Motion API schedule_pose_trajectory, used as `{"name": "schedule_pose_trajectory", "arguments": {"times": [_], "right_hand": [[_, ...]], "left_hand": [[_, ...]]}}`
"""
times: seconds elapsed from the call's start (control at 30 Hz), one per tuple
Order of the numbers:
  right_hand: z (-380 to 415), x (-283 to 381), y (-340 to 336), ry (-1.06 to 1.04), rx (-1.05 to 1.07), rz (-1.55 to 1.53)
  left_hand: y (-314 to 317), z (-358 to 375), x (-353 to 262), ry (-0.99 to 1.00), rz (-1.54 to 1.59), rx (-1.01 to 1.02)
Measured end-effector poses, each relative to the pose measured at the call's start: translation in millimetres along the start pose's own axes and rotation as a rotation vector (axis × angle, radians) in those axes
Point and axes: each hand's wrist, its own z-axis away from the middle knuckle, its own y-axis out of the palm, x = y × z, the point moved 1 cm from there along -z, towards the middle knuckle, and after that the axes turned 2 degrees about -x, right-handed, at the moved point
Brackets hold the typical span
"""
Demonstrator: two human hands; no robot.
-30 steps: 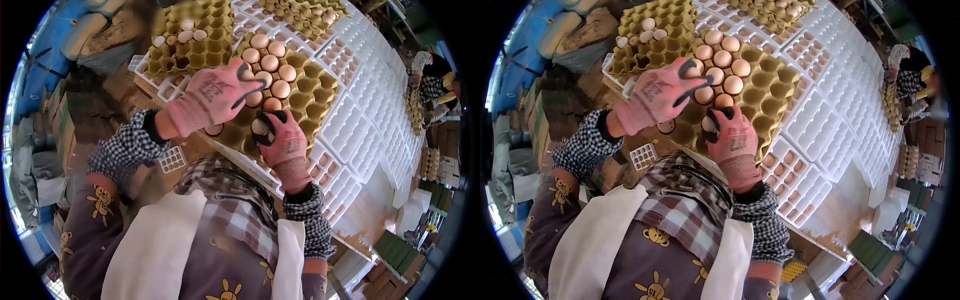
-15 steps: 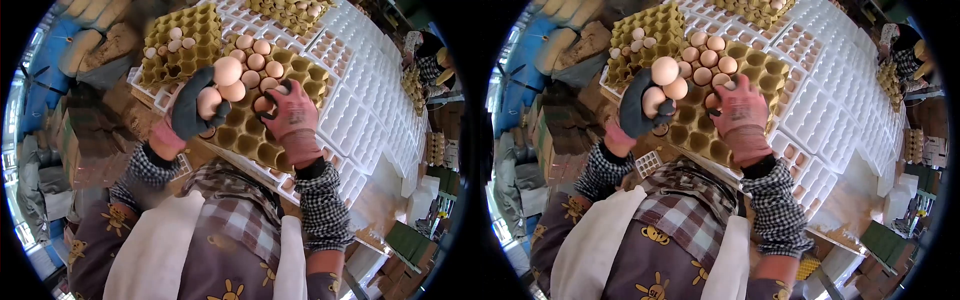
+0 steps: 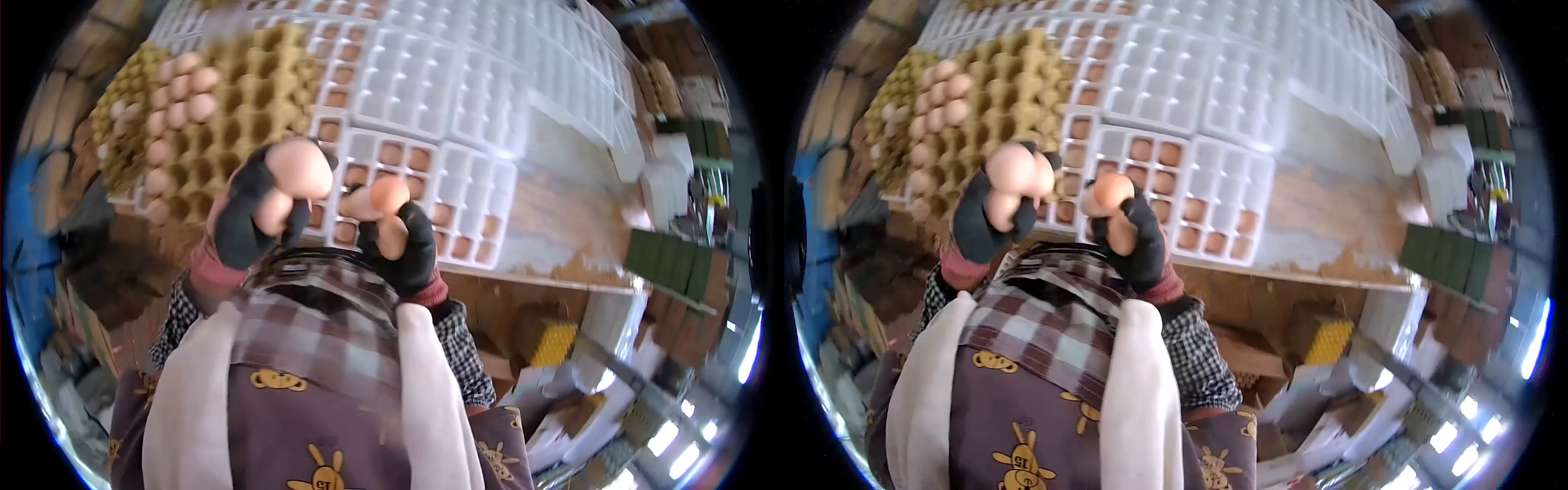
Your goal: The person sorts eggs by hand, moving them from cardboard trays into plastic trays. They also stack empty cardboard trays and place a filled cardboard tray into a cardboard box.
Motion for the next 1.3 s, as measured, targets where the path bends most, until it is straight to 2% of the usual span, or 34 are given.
{"name": "schedule_pose_trajectory", "arguments": {"times": [0.03, 0.1, 0.17, 0.2, 0.23, 0.27, 0.3, 0.33, 0.37, 0.43, 0.47, 0.5, 0.53, 0.57, 0.63, 0.67, 0.73, 0.77, 0.8, 0.83, 0.9, 0.93, 0.97, 1.03, 1.07, 1.1, 1.17, 1.23, 1.27, 1.3], "right_hand": [[7, 1, -34, -0.041, -0.165, 0.086], [19, -9, -104, -0.097, -0.484, 0.266], [27, 3, -155, -0.442, -0.553, 1.158], [28, 5, -163, -0.432, -0.560, 1.145], [25, 7, -169, -0.394, -0.591, 1.312], [22, 10, -175, -0.354, -0.617, 1.480], [16, 7, -178, -0.217, -0.578, 1.474], [14, 6, -180, -0.296, -0.564, 1.439], [13, 5, -183, -0.372, -0.553, 1.400], [0, 17, -201, -0.489, -0.583, 1.116], [-5, 24, -202, -0.505, -0.608, 1.093], [-13, 27, -211, -0.426, -0.588, 1.173], [-19, 29, -220, -0.307, -0.511, 1.271], [-25, 30, -226, -0.195, -0.429, 1.367], [-35, 32, -230, -0.199, -0.387, 1.382], [-39, 30, -232, -0.257, -0.436, 1.172], [-54, 29, -238, -0.333, -0.493, 0.850], [-65, 27, -238, -0.264, -0.558, 0.611], [-75, 33, -231, -0.372, -0.583, 0.633], [-84, 38, -224, -0.479, -0.608, 0.648], [-91, 44, -210, -0.464, -0.591, 1.342], [-95, 30, -215, -0.424, -0.539, 1.466], [-96, 20, -223, -0.435, -0.527, 1.468], [-81, 11, -226, -0.644, -0.525, 1.491], [-65, 11, -222, -0.622, -0.507, 1.430], [-49, 25, -198, -0.466, -0.384, 1.499], [-48, 14, -208, -0.341, -0.208, 1.585], [-54, 2, -228, -0.472, -0.343, 1.149], [-53, -4, -228, -0.425, -0.397, 0.927], [-52, -3, -225, -0.506, -0.385, 1.067]], "left_hand": [[26, -4, 1, -0.066, -0.269, 0.065], [60, -31, 44, 0.167, -0.670, 0.070], [70, -61, 86, 0.317, -1.098, 0.116], [77, -75, 104, 0.387, -1.282, 0.087], [84, -90, 121, 0.465, -1.462, 0.064], [94, -107, 135, 0.459, -1.515, 0.082], [102, -124, 151, 0.456, -1.567, 0.095], [97, -142, 176, 0.523, -1.684, 0.099], [95, -157, 190, 0.503, -1.749, 0.155], [98, -162, 194, 0.473, -1.725, 0.140], [92, -163, 196, 0.434, -1.761, 0.137], [87, -163, 199, 0.394, -1.797, 0.135], [86, -166, 201, 0.244, -1.852, 0.099], [88, -170, 200, 0.244, -1.860, 0.104], [92, -179, 194, 0.441, -1.698, 0.024], [90, -186, 194, 0.434, -1.701, 0.015], [87, -205, 199, 0.552, -1.868, 0.019], [85, -211, 201, 0.619, -1.950, 0.020], [79, -211, 204, 0.476, -1.979, 0.058], [78, -207, 202, 0.482, -1.983, 0.050], [72, -183, 202, 0.504, -1.876, 0.033], [77, -169, 195, 0.464, -1.835, -0.004], [78, -156, 189, 0.470, -1.833, -0.020], [72, -127, 176, 0.408, -1.812, -0.028], [68, -113, 169, 0.397, -1.810, -0.055], [63, -100, 162, 0.372, -1.732, 0.021], [52, -73, 166, 0.320, -1.601, 0.113], [46, -53, 162, 0.341, -1.584, 0.127], [49, -44, 153, 0.336, -1.592, 0.146], [46, -33, 152, 0.369, -1.638, 0.137]]}}
